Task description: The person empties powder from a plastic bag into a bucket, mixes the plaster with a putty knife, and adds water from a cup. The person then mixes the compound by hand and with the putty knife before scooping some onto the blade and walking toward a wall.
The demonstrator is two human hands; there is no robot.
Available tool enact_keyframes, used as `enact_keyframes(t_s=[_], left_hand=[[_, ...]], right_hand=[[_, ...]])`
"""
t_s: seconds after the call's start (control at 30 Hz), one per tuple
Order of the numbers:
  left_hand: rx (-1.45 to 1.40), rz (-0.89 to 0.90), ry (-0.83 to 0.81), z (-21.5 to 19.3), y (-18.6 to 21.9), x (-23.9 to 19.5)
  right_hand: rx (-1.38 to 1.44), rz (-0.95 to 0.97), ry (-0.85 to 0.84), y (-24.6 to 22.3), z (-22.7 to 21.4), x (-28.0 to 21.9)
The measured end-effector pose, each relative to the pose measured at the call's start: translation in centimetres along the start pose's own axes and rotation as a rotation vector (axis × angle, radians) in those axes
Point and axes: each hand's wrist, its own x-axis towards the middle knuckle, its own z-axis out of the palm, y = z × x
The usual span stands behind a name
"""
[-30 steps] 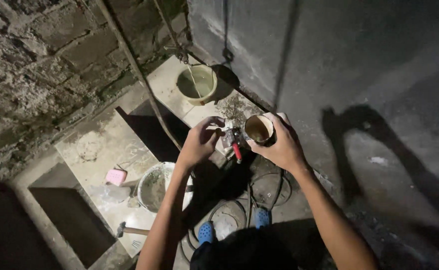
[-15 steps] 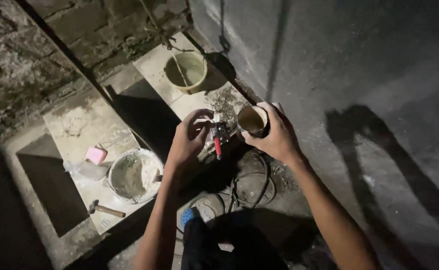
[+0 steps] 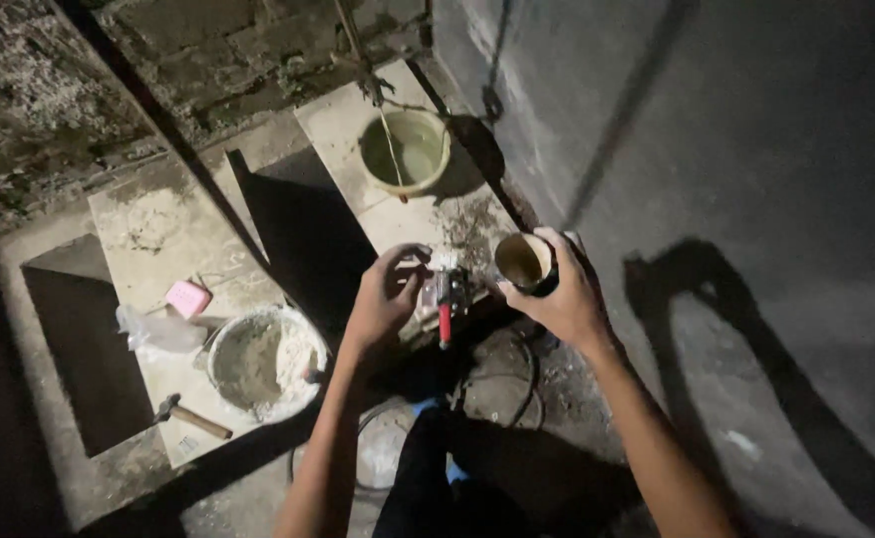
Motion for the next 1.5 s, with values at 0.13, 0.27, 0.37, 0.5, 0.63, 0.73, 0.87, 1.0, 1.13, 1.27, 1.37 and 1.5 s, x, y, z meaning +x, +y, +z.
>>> enact_keyframes(t_s=[0.13, 0.27, 0.37, 0.5, 0.63, 0.73, 0.87, 1.0, 1.13, 1.27, 1.37, 1.5], left_hand=[[0.043, -0.028, 0.032, -1.2, -3.3, 4.5], [0.046, -0.081, 0.071, -2.4, -6.3, 8.4], [0.069, -0.098, 0.102, -2.8, -8.4, 11.0], [0.023, -0.152, 0.143, -2.7, -10.7, 13.2], [0.062, -0.180, 0.192, -2.6, -13.3, 16.0], [0.064, -0.174, 0.240, -2.1, -16.2, 17.9], [0.068, -0.148, 0.338, -2.0, -20.4, 21.2], [0.054, -0.116, 0.421, -1.7, -24.8, 24.1], [0.089, -0.153, 0.497, -2.1, -27.9, 26.5], [0.157, -0.181, 0.572, -3.1, -30.9, 28.5], [0.205, -0.132, 0.640, -4.0, -33.3, 29.9], [0.259, -0.108, 0.642, -4.1, -35.8, 30.6]], right_hand=[[-0.040, -0.002, -0.039, 2.5, 2.4, 3.9], [-0.062, 0.069, -0.081, 5.5, 5.2, 7.6], [0.085, 0.109, -0.089, 7.9, 7.6, 9.7], [0.130, 0.161, -0.182, 11.1, 10.1, 12.2], [0.143, 0.093, -0.225, 13.9, 13.0, 15.5], [-0.079, 0.002, -0.210, 16.0, 14.6, 18.2], [0.048, -0.185, -0.253, 19.4, 18.5, 22.2], [-0.037, -0.182, -0.275, 24.0, 23.4, 25.3], [-0.010, -0.255, -0.284, 27.6, 27.7, 27.9], [-0.031, -0.288, -0.355, 31.1, 32.0, 29.8], [-0.033, -0.293, -0.401, 33.7, 35.9, 30.7], [-0.172, -0.262, -0.531, 37.1, 39.8, 30.6]])
